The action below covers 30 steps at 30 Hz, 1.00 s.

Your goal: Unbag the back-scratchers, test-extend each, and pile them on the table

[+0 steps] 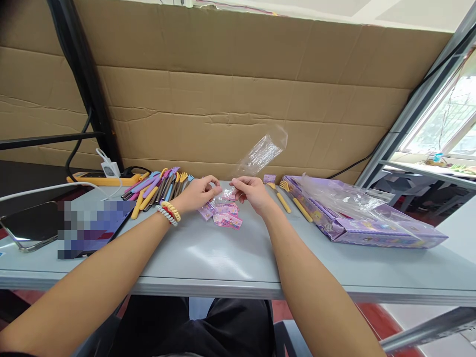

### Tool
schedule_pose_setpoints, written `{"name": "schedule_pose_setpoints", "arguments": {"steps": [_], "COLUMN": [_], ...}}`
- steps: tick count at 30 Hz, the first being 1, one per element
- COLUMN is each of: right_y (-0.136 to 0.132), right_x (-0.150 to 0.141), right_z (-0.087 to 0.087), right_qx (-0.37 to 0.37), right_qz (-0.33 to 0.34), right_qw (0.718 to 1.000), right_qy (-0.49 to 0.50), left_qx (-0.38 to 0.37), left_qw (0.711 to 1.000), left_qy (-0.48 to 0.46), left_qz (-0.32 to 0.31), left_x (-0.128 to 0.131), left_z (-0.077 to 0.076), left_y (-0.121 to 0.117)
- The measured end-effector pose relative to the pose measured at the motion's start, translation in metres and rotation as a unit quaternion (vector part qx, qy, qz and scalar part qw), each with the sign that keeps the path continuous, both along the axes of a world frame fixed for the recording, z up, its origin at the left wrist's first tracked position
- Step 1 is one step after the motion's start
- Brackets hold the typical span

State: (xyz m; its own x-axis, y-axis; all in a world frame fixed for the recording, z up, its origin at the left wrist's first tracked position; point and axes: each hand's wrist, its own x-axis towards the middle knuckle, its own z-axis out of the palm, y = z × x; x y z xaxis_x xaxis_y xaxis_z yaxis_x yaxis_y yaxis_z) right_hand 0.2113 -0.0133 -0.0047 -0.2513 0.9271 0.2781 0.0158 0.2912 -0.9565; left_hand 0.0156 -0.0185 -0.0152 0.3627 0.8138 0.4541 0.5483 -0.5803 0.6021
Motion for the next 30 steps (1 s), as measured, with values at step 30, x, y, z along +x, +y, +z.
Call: {"name": "schedule_pose_setpoints", "arguments": {"steps": [30], "right_y": [0.0022], "right_x": [0.0003], "right_z": [-0.0020], "right_qx": [-0.013], "right_qz": [0.005], "right_qw": [1.000], "right_qy": [-0.016], "left_qx": [-0.016], "left_qw": [0.972], "left_qy": [-0.232], "left_qz": [-0.029], "left_x": [0.0052], "left_z": [-0.0034], "left_y": [0.0055]}}
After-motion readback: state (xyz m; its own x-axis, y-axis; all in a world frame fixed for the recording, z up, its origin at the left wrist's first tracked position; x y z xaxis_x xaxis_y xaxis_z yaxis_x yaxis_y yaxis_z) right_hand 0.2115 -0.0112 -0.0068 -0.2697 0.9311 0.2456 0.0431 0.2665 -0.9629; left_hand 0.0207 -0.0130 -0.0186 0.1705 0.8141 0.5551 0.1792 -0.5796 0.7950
